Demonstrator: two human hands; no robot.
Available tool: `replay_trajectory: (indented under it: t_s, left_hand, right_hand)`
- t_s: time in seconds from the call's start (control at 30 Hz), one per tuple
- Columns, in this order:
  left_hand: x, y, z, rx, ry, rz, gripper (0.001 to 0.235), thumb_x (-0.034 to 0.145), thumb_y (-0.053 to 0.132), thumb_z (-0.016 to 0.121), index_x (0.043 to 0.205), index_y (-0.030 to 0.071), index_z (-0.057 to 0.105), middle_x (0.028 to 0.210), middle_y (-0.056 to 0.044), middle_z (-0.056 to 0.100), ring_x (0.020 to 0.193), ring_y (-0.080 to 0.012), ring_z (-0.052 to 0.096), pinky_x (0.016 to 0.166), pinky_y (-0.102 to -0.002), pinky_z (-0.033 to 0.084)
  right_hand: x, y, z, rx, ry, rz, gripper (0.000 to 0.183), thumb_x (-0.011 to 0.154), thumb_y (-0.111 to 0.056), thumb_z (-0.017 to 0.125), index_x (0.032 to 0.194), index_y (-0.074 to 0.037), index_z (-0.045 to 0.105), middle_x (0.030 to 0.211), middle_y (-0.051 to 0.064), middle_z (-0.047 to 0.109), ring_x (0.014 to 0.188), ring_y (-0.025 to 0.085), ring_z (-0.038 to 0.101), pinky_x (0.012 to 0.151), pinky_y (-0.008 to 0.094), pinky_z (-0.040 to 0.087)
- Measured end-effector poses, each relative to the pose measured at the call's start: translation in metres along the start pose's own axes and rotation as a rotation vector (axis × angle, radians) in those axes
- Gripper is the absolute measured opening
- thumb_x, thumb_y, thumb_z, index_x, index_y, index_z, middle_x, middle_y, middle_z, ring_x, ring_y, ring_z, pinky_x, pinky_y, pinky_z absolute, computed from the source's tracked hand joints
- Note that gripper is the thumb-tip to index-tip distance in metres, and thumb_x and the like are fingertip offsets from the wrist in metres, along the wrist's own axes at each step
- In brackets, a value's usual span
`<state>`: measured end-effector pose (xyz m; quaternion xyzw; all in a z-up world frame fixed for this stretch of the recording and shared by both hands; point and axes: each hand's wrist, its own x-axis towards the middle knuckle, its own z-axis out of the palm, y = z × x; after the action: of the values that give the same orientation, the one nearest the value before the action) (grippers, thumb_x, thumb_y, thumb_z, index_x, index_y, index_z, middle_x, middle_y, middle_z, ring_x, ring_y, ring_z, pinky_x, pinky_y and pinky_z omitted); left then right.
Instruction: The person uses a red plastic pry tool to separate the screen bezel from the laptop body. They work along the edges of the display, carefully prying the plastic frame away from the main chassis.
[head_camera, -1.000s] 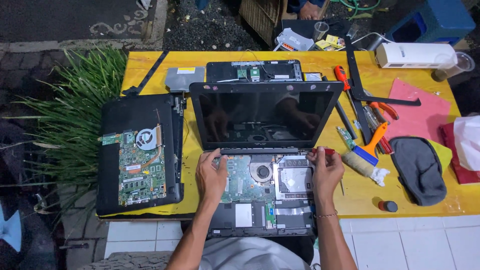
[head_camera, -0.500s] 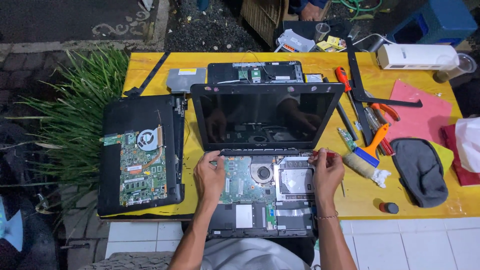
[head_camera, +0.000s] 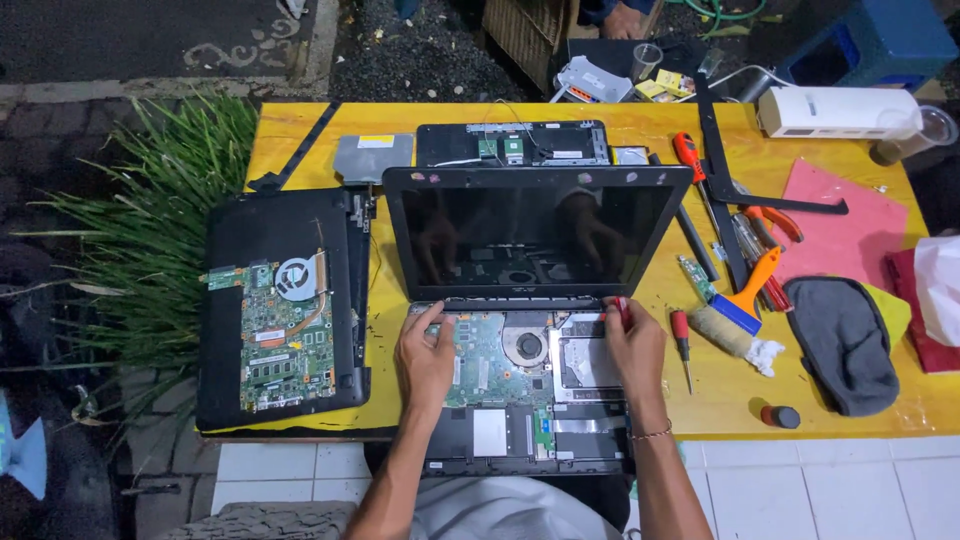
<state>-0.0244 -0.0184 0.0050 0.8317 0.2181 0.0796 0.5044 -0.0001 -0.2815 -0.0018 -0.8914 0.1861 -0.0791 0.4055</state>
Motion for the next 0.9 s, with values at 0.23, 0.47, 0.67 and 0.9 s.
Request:
replay_trajectory:
  t_s: [0.23, 0.47, 0.67, 0.9]
  left_hand:
    - [0.006, -0.013, 0.006, -0.036, 0.000, -0.038, 0.033, 0.091, 0.016, 0.067, 0.122, 0.011, 0.077, 0.106, -0.008, 0.075, 0.072, -0.0213, 0.070, 0.071, -0.035, 0.055]
    - [0.004, -0.010, 0.006, -0.063, -0.009, -0.050, 0.036, 0.093, 0.018, 0.063, 0.127, 0.012, 0.074, 0.109, -0.007, 0.074, 0.072, -0.0191, 0.070, 0.072, -0.036, 0.055]
    - [-0.003, -0.006, 0.006, 0.017, -0.028, 0.037, 0.037, 0.097, 0.012, 0.058, 0.132, 0.009, 0.070, 0.109, -0.010, 0.071, 0.081, -0.0284, 0.070, 0.074, -0.040, 0.055]
    - [-0.008, 0.010, 0.002, 0.470, 0.059, 0.344, 0.031, 0.097, 0.006, 0.061, 0.126, 0.005, 0.072, 0.097, -0.007, 0.064, 0.083, -0.0260, 0.069, 0.073, -0.038, 0.057]
  right_hand:
    - [0.000, 0.009, 0.012, 0.035, 0.029, 0.039, 0.023, 0.098, -0.019, 0.069, 0.109, -0.002, 0.080, 0.086, 0.027, 0.073, 0.075, 0.041, 0.070, 0.064, 0.047, 0.053]
    - [0.000, 0.015, 0.021, 0.034, 0.073, 0.026, 0.023, 0.093, -0.017, 0.077, 0.108, -0.001, 0.080, 0.091, 0.026, 0.072, 0.077, 0.041, 0.070, 0.063, 0.043, 0.055]
    - [-0.026, -0.043, 0.002, -0.109, 0.035, -0.001, 0.027, 0.093, -0.007, 0.076, 0.120, -0.001, 0.078, 0.108, 0.024, 0.069, 0.091, 0.039, 0.071, 0.073, 0.039, 0.061]
    - [-0.017, -0.025, 0.011, -0.440, 0.036, -0.117, 0.031, 0.089, -0.010, 0.081, 0.120, -0.011, 0.080, 0.116, 0.017, 0.068, 0.093, 0.035, 0.073, 0.076, 0.040, 0.064]
